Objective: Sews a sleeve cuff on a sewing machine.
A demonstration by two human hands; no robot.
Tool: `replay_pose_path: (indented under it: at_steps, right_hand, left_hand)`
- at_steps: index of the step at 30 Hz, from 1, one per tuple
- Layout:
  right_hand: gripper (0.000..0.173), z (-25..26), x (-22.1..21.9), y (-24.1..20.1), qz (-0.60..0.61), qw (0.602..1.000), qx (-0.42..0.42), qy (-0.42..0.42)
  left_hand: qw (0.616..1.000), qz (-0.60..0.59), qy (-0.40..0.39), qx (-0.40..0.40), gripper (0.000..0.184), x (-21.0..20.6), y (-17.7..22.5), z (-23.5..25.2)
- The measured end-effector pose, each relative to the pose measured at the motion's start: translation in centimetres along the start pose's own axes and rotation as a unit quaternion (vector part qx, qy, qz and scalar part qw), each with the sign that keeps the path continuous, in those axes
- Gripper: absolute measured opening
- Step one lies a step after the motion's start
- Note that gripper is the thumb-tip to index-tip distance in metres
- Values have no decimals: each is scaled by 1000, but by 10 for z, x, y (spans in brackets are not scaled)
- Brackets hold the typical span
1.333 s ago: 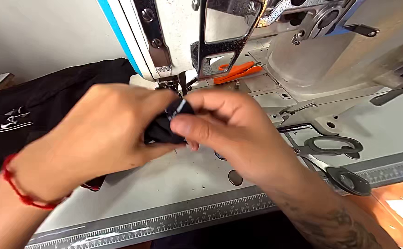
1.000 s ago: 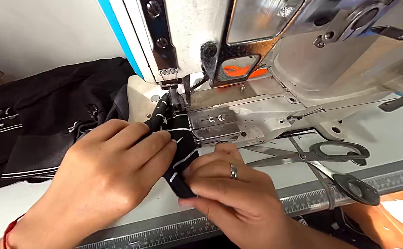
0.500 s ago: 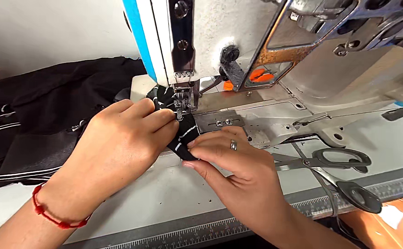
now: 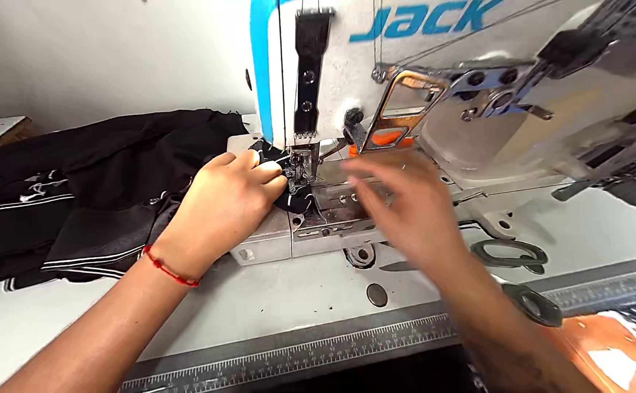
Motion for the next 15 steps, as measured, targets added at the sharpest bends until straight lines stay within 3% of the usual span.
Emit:
replay_pose_path:
  at_steps: [3,5,9,15]
  right_hand:
    - [33,33,6,48,-68,989,-78,-105]
    - [30,47,-3,62,-49,977,-106,-179]
    - [24,63,-22,40,-2,982,-38,-184]
    - [24,77,-47,20,11,957,-18,-291]
  left_hand:
    - [999,-11,-9,30,14,-5,-5,2]
    - [994,-43,-20,97,11,-15,-27,8]
    - [954,-113,-103,256,18,-56,-82,29]
    - [945,-170,-101,259,18,-70,-88,36]
Point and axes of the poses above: each hand's wrist, its own z-axis towards the middle knuckle, its own x-axis out of the back of the hand, y = z × x, the point moved 6 cm from there along z, towards the middle knuckle, and after that the axes turned 7 degrees about z, right-handed, at the moved point
